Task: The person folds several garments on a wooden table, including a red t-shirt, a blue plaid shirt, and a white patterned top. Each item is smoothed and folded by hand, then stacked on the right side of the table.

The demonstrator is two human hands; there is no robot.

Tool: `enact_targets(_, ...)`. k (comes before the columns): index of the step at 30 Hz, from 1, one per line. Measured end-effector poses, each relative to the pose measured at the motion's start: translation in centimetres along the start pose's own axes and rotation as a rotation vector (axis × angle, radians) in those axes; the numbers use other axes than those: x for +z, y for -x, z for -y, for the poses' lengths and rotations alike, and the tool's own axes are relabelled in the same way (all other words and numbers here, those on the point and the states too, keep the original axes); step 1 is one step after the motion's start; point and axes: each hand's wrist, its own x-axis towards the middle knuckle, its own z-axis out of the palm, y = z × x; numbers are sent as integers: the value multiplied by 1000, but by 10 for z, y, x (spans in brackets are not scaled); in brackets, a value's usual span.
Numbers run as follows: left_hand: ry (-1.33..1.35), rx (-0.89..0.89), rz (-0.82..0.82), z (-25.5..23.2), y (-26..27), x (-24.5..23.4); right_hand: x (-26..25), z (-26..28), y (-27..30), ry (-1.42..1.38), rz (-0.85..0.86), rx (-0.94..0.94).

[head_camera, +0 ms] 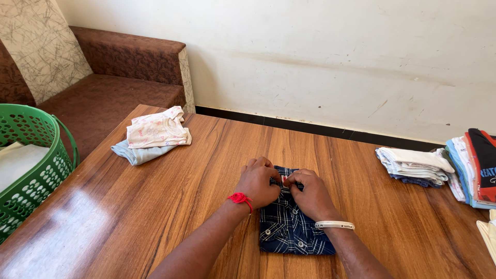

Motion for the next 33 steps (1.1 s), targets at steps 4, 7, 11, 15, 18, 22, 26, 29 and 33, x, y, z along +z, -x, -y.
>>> enact_targets(4, -16, 44, 20, 4, 0, 3, 1, 1, 2, 33, 25, -11)
enact_targets(7, -8, 117, -71, 7, 3, 24, 3, -2, 3, 35, 49, -5)
enact_targets(11, -287, 201, -95, 2, 14, 61, 6, -7, 6, 25, 10, -79)
enact_targets(15, -235, 119, -121, 0, 28, 71, 8, -14, 13, 38, 29, -100)
enact_targets(18, -187, 102, -91, -3, 31, 65, 10, -16, 16, 36, 27, -69)
enact_targets(22, -228, 92, -58, -8, 30, 55, 13, -16, 14, 90, -18, -112)
enact_targets(26, -129, 76, -52, -8, 30, 58, 17, -24, 14, 88, -47, -135)
enact_targets(29, -154, 76, -49, -8, 27, 58, 17, -25, 12, 45, -27, -91)
enact_targets(33, -177, 32, 12, -9, 26, 58, 17, -27, 14, 17, -49, -76)
